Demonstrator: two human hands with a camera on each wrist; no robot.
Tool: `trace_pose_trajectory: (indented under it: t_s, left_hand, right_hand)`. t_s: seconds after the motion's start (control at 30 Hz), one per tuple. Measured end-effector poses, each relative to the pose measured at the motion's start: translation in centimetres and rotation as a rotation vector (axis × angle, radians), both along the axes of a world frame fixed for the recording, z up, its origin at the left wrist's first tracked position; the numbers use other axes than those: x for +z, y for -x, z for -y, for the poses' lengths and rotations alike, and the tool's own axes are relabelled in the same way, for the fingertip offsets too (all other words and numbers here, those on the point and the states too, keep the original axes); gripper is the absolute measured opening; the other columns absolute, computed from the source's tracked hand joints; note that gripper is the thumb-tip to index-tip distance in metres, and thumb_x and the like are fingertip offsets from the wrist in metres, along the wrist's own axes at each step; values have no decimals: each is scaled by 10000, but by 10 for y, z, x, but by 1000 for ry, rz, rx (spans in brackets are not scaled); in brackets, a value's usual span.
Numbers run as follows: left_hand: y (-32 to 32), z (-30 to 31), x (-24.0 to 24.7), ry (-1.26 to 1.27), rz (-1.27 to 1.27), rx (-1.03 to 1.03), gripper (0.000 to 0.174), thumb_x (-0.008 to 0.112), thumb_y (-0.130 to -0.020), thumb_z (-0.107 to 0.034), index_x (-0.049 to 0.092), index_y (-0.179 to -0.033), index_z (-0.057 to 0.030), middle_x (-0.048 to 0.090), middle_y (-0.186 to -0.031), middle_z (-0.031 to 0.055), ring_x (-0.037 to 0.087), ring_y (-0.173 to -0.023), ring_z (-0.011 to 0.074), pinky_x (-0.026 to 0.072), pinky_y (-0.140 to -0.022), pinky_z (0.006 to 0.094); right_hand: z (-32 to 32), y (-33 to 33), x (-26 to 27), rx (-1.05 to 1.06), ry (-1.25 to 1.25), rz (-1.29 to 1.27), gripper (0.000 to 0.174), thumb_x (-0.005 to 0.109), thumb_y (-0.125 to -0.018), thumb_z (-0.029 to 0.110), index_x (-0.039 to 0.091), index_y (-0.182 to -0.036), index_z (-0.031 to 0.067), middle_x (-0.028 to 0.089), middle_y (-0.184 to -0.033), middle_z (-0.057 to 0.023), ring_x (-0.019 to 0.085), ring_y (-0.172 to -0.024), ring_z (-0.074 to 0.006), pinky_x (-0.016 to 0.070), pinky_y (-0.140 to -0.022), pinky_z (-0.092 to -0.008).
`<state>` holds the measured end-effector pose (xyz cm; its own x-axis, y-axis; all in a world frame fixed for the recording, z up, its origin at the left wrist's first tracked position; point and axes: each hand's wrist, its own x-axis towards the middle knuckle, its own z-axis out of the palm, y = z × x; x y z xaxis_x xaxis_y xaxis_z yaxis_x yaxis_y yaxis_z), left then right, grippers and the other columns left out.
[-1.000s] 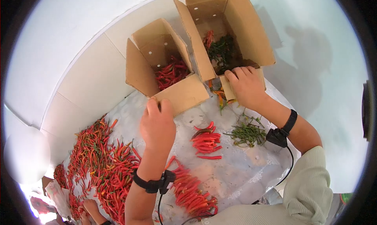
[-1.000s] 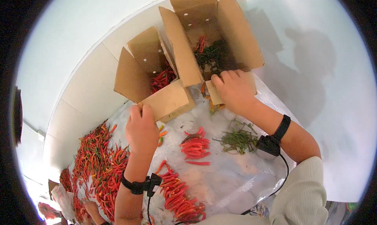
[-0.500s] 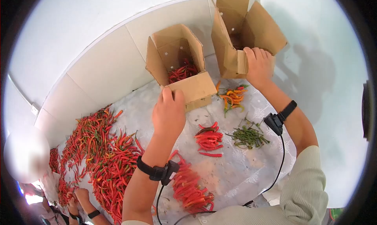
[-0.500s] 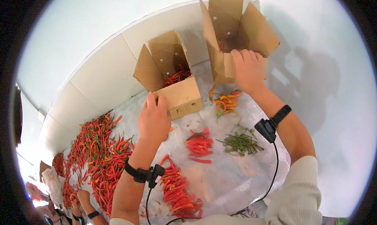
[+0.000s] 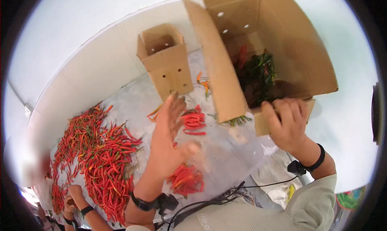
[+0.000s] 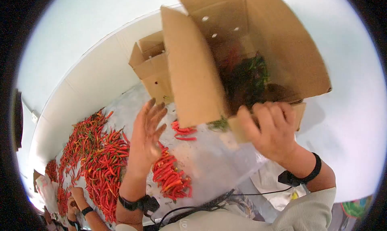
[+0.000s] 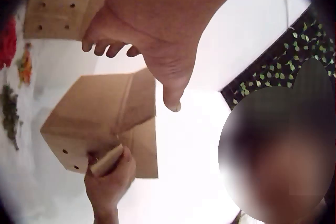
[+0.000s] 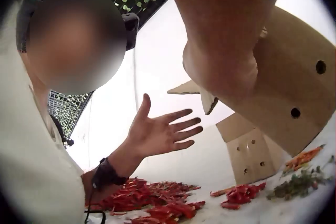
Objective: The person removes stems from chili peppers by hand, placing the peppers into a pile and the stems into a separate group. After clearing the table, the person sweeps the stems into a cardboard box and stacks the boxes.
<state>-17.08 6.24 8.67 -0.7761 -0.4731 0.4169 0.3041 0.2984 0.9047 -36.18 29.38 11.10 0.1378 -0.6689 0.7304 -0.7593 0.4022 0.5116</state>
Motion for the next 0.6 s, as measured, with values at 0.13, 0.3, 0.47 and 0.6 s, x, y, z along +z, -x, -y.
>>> trace_pose_trajectory:
  t_s: [0.13,0.3,0.47,0.6]
  left_hand:
    - [-25,-72,-11,96,72,-28,1120,892,-669,-377,223,-1489,-8,423,-1409,202,460,-1289,343,396,-1053,501]
    - [-52,-120,-43,219,218,28,649,829,-759,-347,515,-1175,38,576,-1089,141,582,-1020,282,479,-866,398]
    - [-78,-153,-45,190,231,143,423,769,-842,-294,617,-1080,21,621,-1034,134,606,-929,278,499,-796,369]
    - [-96,-144,-66,93,140,145,462,742,-863,-293,595,-1173,16,618,-1106,141,602,-974,286,495,-831,381]
  right_hand:
    - [-39,-49,-26,26,-64,31,344,624,-712,270,661,-1035,155,576,-896,-39,557,-819,-202,407,-809,-376]
    - [-62,-89,-58,133,-8,12,276,634,-744,280,647,-1017,243,556,-914,0,542,-801,-155,383,-753,-339]
    - [-58,-107,-69,321,78,-25,196,660,-792,257,625,-982,290,560,-899,26,537,-781,-145,358,-810,-364]
    - [-43,-113,-65,416,122,-99,174,630,-812,296,627,-984,320,559,-893,38,538,-781,-129,348,-838,-362]
